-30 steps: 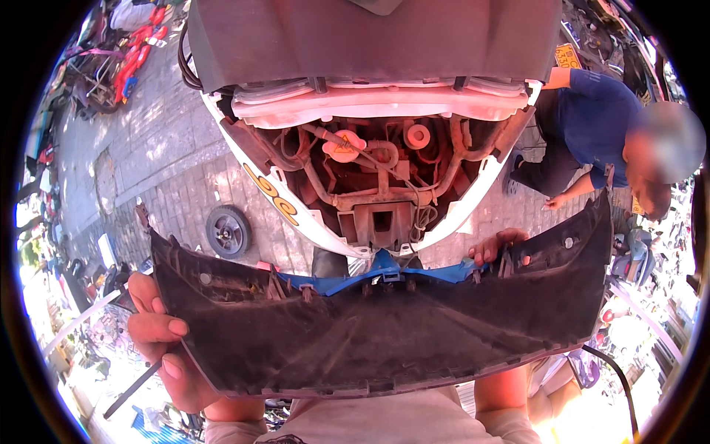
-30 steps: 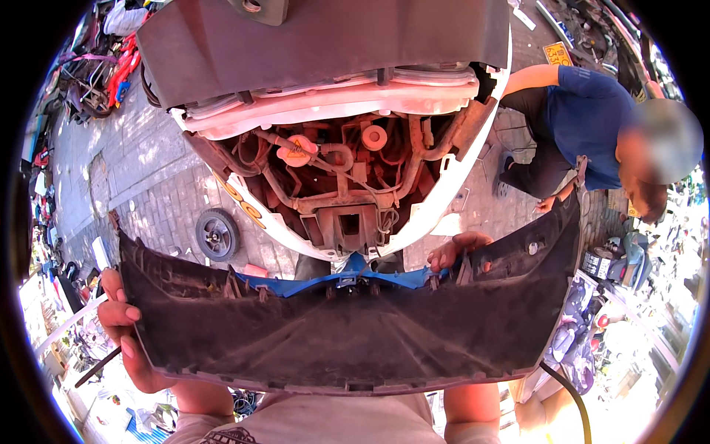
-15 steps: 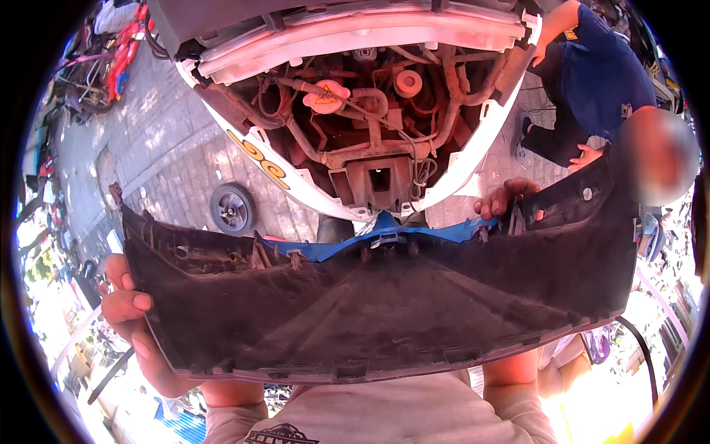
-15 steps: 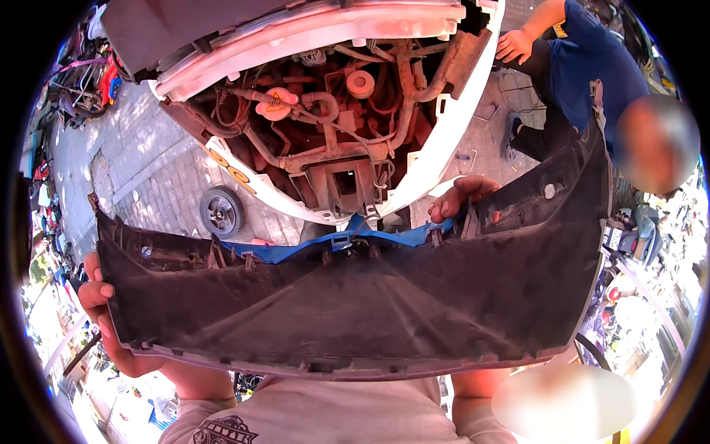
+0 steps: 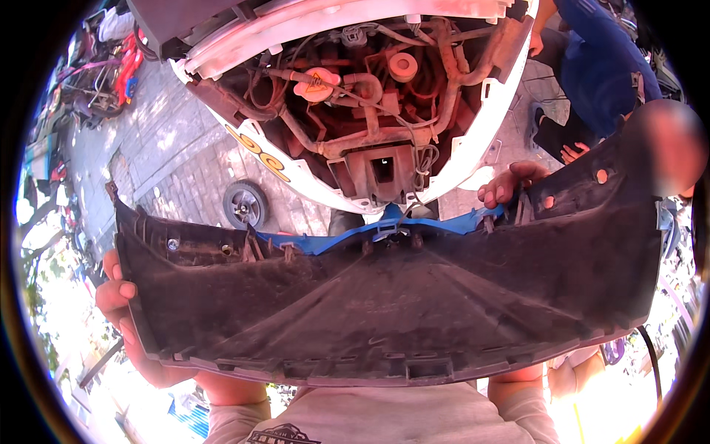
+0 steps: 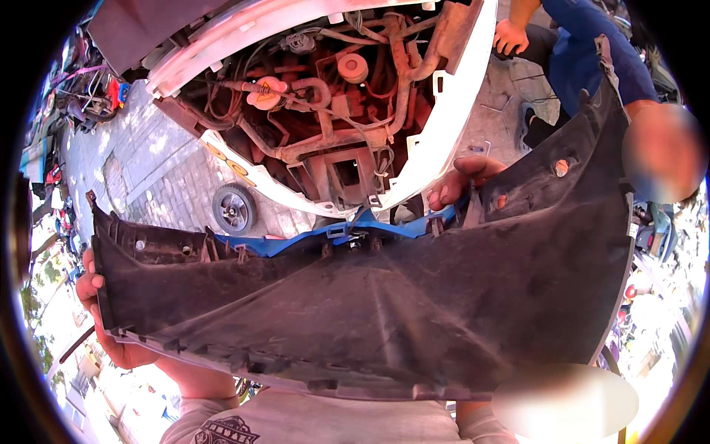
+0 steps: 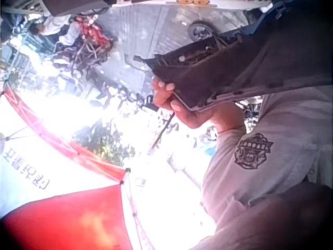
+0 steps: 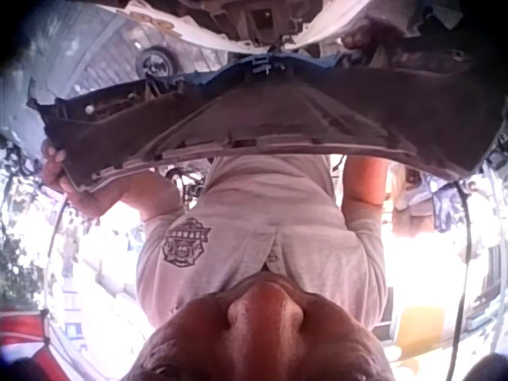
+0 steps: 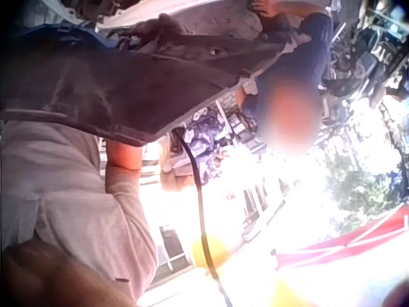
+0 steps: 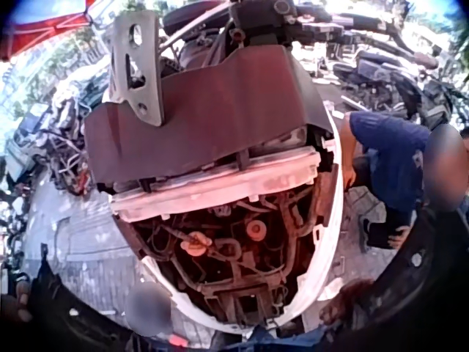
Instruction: The person removes a plastic panel from the front of a motorcycle and then uses a screwdriver to work on a lower plastic fairing near the front wheel.
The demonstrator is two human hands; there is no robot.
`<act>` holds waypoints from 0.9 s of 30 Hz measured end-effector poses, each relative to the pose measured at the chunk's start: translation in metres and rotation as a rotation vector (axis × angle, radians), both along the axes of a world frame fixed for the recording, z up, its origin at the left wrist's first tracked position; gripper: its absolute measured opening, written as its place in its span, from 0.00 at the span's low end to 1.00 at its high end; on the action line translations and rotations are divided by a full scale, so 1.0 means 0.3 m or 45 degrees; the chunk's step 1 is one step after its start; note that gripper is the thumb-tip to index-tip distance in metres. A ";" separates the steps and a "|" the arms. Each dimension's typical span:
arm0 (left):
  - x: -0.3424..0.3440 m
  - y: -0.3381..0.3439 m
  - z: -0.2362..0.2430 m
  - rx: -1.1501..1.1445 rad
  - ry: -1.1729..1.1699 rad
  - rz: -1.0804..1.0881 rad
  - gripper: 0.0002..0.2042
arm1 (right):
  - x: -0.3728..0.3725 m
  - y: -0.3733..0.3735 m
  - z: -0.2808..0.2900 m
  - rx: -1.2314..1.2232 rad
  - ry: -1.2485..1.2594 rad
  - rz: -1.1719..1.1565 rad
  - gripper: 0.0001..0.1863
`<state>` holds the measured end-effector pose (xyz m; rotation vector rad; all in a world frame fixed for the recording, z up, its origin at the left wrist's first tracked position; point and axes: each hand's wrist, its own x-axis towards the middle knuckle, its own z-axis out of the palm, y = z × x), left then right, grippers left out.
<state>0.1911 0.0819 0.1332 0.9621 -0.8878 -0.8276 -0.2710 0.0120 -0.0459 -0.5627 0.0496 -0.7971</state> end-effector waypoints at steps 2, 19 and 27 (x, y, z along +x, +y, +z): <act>0.021 0.014 -0.002 -0.018 -0.023 -0.039 0.25 | -0.004 -0.003 -0.023 0.012 -0.021 0.037 0.40; -0.041 0.021 0.025 0.196 -0.194 0.188 0.16 | -0.006 -0.006 -0.029 -0.071 0.025 -0.009 0.37; -0.079 -0.015 0.029 0.203 -0.176 0.225 0.17 | -0.007 -0.008 -0.013 -0.080 0.062 0.020 0.37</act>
